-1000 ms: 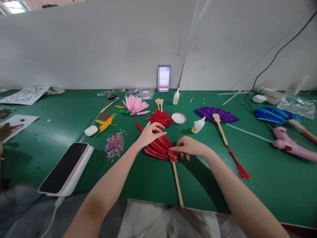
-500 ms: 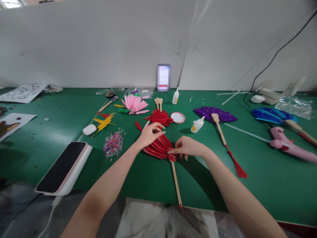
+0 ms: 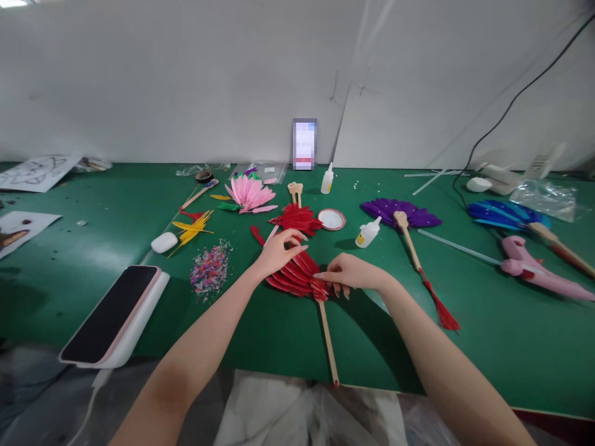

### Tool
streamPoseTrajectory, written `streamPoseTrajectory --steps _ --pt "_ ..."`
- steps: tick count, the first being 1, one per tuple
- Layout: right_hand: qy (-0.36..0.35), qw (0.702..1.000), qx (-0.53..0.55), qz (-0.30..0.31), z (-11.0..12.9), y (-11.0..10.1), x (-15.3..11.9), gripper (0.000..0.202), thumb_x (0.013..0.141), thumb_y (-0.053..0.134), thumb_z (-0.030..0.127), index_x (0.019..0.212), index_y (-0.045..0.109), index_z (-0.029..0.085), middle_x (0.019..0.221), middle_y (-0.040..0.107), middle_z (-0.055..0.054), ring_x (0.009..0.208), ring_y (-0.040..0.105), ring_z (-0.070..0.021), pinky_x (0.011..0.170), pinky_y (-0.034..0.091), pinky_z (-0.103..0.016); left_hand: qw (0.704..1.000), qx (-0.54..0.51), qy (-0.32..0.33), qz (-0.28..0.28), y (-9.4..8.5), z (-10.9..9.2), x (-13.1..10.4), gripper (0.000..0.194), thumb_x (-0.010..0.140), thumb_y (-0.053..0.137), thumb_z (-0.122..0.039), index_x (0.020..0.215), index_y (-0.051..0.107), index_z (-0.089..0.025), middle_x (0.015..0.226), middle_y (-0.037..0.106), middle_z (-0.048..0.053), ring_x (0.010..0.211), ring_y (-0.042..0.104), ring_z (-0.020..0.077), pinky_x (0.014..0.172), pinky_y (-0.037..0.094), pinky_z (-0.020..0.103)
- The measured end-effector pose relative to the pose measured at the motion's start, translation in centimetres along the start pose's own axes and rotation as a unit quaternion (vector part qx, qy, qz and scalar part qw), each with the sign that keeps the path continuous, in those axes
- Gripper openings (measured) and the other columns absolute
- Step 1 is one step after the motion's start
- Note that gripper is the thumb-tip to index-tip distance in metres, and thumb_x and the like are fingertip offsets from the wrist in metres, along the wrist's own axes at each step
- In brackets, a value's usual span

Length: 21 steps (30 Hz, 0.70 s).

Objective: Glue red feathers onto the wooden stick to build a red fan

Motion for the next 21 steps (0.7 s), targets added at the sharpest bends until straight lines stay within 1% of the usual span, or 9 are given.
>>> streamPoseTrajectory --steps 8,21 --pt "-0.003 1.0 0.022 0.0 0.13 0.03 0.1 0.053 0.068 0.054 0.065 0.055 0.053 0.014 0.052 0.063 -0.004 0.035 0.051 -0.0081 0.038 0.041 -0.018 1.0 -0.012 -0.002 -0.004 -0.02 0.01 0.09 0.022 0.075 0.055 -0.034 0.093 0.057 -0.021 0.073 0.063 -0.002 0.07 0.058 0.0131 0.071 0.044 0.029" --pt "0.007 1.0 0.014 -0.012 -0.06 0.22 0.25 0.053 0.068 0.053 0.065 0.056 0.055 0.014 0.05 0.062 -0.004 0.035 0.052 -0.0089 0.038 0.042 -0.019 1.0 -0.017 -0.005 0.007 0.13 0.18 0.05 0.024 0.076 0.054 -0.036 0.094 0.057 -0.021 0.072 0.062 -0.002 0.069 0.059 0.0134 0.071 0.044 0.029"
Point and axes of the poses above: each hand's wrist, its own x-axis towards the middle knuckle, its own y-axis out of the palm, z = x × y, the point moved 7 cm from there along x, towards the middle knuckle
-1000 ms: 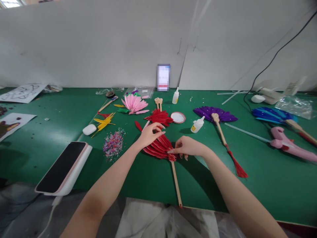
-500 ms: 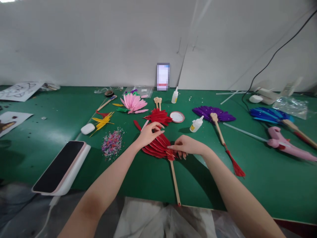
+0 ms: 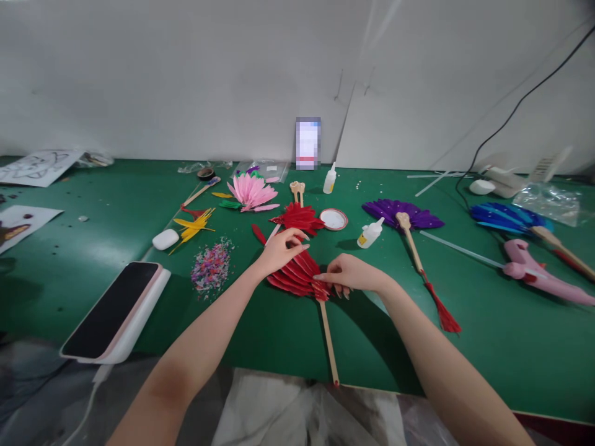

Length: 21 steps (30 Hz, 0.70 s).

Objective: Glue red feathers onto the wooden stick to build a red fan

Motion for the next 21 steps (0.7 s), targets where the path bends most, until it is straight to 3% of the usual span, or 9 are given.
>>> streamPoseTrajectory --steps 9,14,17,21 --pt "0.054 0.997 -0.027 -0.041 -0.7 -0.5 0.3 0.052 0.063 0.06 0.064 0.05 0.053 0.015 0.044 0.059 -0.001 0.032 0.048 -0.0073 0.036 0.039 -0.018 1.0 0.008 -0.013 -0.021 -0.5 0.4 0.2 0.023 0.079 0.05 -0.038 0.091 0.057 -0.02 0.073 0.064 -0.001 0.071 0.06 0.0142 0.074 0.044 0.029" --pt "0.053 0.998 -0.017 -0.041 -0.8 -0.4 0.3 0.053 0.062 0.059 0.066 0.051 0.053 0.015 0.045 0.059 -0.002 0.032 0.05 -0.0082 0.036 0.039 -0.019 0.998 -0.012 -0.043 -0.049 -1.4 1.0 0.4 0.033 0.084 0.039 -0.045 0.092 0.056 -0.018 0.065 0.063 0.0 0.061 0.059 0.0137 0.063 0.044 0.026" --pt "0.041 0.999 -0.012 -0.033 -0.6 -0.3 0.3 0.053 0.063 0.059 0.066 0.051 0.053 0.015 0.045 0.059 -0.002 0.033 0.05 -0.0086 0.036 0.04 -0.019 0.998 0.014 -0.048 -0.029 -1.5 0.9 0.2 0.035 0.08 0.044 -0.05 0.092 0.056 -0.019 0.061 0.062 -0.001 0.053 0.055 0.0125 0.058 0.042 0.025" --pt "0.035 0.999 -0.016 -0.023 -0.3 -0.3 0.1 0.053 0.064 0.057 0.066 0.05 0.053 0.015 0.046 0.06 -0.002 0.033 0.05 -0.0081 0.038 0.04 -0.019 0.999 0.036 -0.025 0.018 -1.2 0.2 -0.1 0.035 0.074 0.053 -0.052 0.089 0.057 -0.02 0.053 0.057 -0.005 0.051 0.053 0.0121 0.066 0.043 0.029"
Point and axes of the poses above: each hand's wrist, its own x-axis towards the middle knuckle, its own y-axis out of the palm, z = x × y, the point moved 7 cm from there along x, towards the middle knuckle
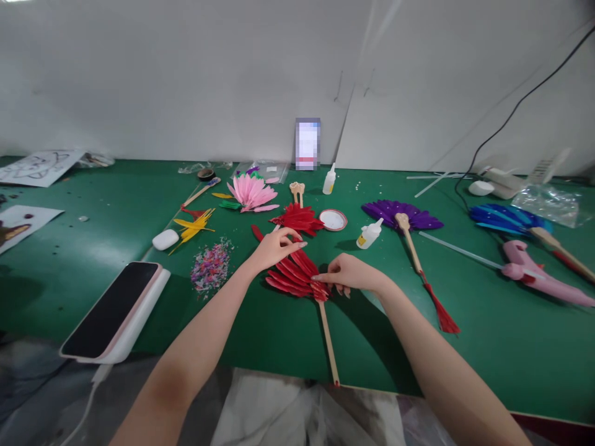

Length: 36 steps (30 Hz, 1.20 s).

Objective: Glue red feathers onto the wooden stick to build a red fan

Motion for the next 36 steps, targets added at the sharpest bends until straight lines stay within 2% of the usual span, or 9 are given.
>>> streamPoseTrajectory --steps 5,13,15,17,19,21,25,29,36 --pt "0.021 0.998 -0.043 -0.03 0.1 -0.1 -0.1 0.058 0.065 0.05 0.071 0.047 0.052 0.016 0.044 0.058 -0.003 0.031 0.047 -0.0078 0.038 0.038 -0.02 0.999 -0.013 0.013 0.036 0.4 -0.3 -0.1 0.029 0.072 0.058 -0.044 0.089 0.059 -0.02 0.061 0.06 -0.005 0.061 0.058 0.0129 0.073 0.044 0.032" --pt "0.041 0.986 -0.133 -0.089 0.4 -0.6 -0.2 0.06 0.062 0.05 0.074 0.041 0.052 0.017 0.038 0.052 -0.002 0.033 0.045 -0.0093 0.038 0.035 -0.021 0.998 -0.002 0.025 0.055 0.7 -0.7 -0.3 0.027 0.075 0.055 -0.043 0.09 0.061 -0.022 0.063 0.06 -0.004 0.06 0.057 0.0117 0.061 0.043 0.025" --pt "0.045 0.985 -0.137 -0.09 0.2 -0.6 -0.1 0.06 0.062 0.05 0.074 0.042 0.052 0.017 0.038 0.051 -0.002 0.033 0.045 -0.0096 0.038 0.034 -0.022 1.0 0.009 0.021 0.002 -0.9 -0.3 -0.1 0.028 0.077 0.052 -0.045 0.088 0.061 -0.021 0.063 0.061 -0.003 0.06 0.057 0.0122 0.061 0.043 0.025" --pt "0.045 0.986 -0.133 -0.086 0.0 -0.5 0.0 0.06 0.062 0.05 0.074 0.043 0.052 0.017 0.038 0.052 -0.002 0.032 0.045 -0.0097 0.038 0.034 -0.022 0.992 0.035 -0.003 -0.121 -3.9 0.8 0.0 0.03 0.081 0.045 -0.045 0.084 0.06 -0.02 0.063 0.061 -0.001 0.061 0.058 0.0136 0.063 0.044 0.026" --pt "0.041 0.988 -0.127 -0.083 -0.1 -0.5 0.1 0.061 0.061 0.049 0.075 0.043 0.052 0.017 0.039 0.053 -0.003 0.033 0.045 -0.0097 0.038 0.034 -0.022 0.958 0.092 -0.048 -0.267 -7.4 2.5 -0.6 0.031 0.085 0.038 -0.042 0.082 0.058 -0.018 0.064 0.061 0.002 0.064 0.058 0.0155 0.069 0.043 0.028" --pt "0.036 0.989 -0.123 -0.079 -0.1 -0.4 0.1 0.061 0.061 0.049 0.076 0.043 0.052 0.017 0.039 0.053 -0.003 0.032 0.045 -0.0098 0.038 0.035 -0.022 0.924 0.175 -0.08 -0.331 -9.5 3.9 -1.1 0.027 0.084 0.041 -0.039 0.081 0.056 -0.018 0.072 0.062 0.005 0.074 0.058 0.0194 0.077 0.041 0.033" --pt "0.028 0.99 -0.119 -0.076 0.2 -0.4 -0.1 0.061 0.062 0.048 0.075 0.043 0.051 0.017 0.039 0.052 -0.003 0.03 0.044 -0.0094 0.037 0.036 -0.022 0.927 0.25 -0.126 -0.249 -9.3 6.2 -0.5 0.034 0.069 0.062 -0.044 0.09 0.054 -0.018 0.082 0.061 0.009 0.089 0.055 0.027 0.082 0.038 0.038" --pt "0.018 0.993 -0.097 -0.059 0.3 -0.2 -0.3 0.061 0.064 0.048 0.074 0.044 0.052 0.016 0.042 0.056 -0.004 0.029 0.045 -0.0089 0.036 0.038 -0.021 0.95 0.198 -0.15 -0.187 -7.6 7.3 -0.1 0.036 0.068 0.064 -0.037 0.096 0.051 -0.019 0.075 0.059 0.005 0.081 0.056 0.0239 0.071 0.041 0.033" --pt "0.001 0.997 -0.065 -0.037 0.1 -0.1 -0.2 0.061 0.066 0.047 0.074 0.048 0.055 0.015 0.045 0.058 -0.004 0.029 0.046 -0.0085 0.035 0.039 -0.021 0.958 0.198 -0.112 -0.177 -7.3 7.2 0.5 0.013 0.077 0.053 -0.022 0.089 0.051 -0.018 0.061 0.052 0.0 0.068 0.055 0.0182 0.068 0.041 0.029"
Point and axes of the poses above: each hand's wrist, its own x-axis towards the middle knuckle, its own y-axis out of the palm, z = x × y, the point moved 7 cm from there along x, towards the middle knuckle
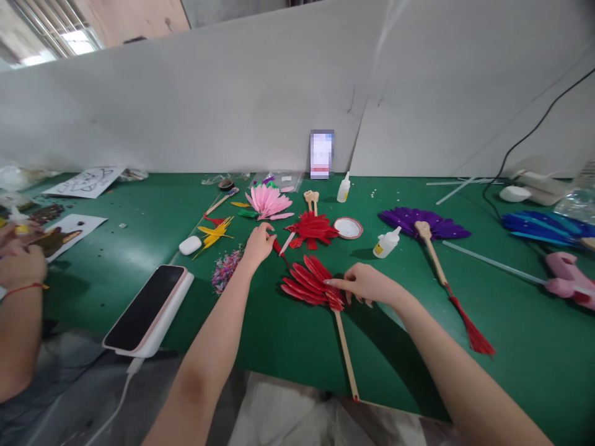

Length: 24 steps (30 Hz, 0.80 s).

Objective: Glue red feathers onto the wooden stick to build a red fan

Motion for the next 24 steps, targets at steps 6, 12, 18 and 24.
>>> streamPoseTrajectory --steps 6,12,18,24 --pt "0.009 1.0 -0.003 0.007 0.1 0.0 -0.1 0.057 0.064 0.053 0.07 0.049 0.052 0.016 0.045 0.057 -0.003 0.03 0.046 -0.0083 0.034 0.038 -0.02 0.989 0.137 -0.039 -0.033 -1.4 -1.0 -1.1 0.044 0.082 0.04 -0.053 0.105 0.049 -0.016 0.083 0.059 0.01 0.08 0.059 0.024 0.067 0.043 0.031" --pt "0.008 1.0 -0.007 0.001 -0.1 0.0 0.0 0.057 0.065 0.052 0.07 0.049 0.052 0.015 0.044 0.056 -0.003 0.029 0.047 -0.0086 0.034 0.038 -0.02 0.962 0.265 -0.03 0.061 0.7 -2.8 -2.0 0.048 0.089 0.024 -0.044 0.129 0.03 -0.017 0.093 0.062 0.012 0.081 0.063 0.0254 0.068 0.045 0.033" --pt "0.003 1.0 -0.001 0.002 -0.1 0.1 0.2 0.057 0.063 0.053 0.071 0.049 0.052 0.015 0.044 0.056 -0.003 0.029 0.046 -0.0086 0.034 0.038 -0.02 0.942 0.317 -0.009 0.114 1.5 -3.0 -2.1 0.052 0.084 0.031 -0.015 0.136 0.023 -0.015 0.101 0.058 0.016 0.084 0.063 0.026 0.066 0.046 0.034" --pt "0.001 1.0 0.013 0.002 -0.2 0.1 0.2 0.06 0.062 0.051 0.074 0.048 0.052 0.015 0.045 0.057 -0.004 0.03 0.048 -0.0093 0.034 0.039 -0.02 0.956 0.278 -0.012 0.096 0.9 -2.7 -2.2 0.048 0.084 0.031 -0.016 0.132 0.027 -0.017 0.097 0.061 0.013 0.083 0.063 0.0244 0.067 0.046 0.032"
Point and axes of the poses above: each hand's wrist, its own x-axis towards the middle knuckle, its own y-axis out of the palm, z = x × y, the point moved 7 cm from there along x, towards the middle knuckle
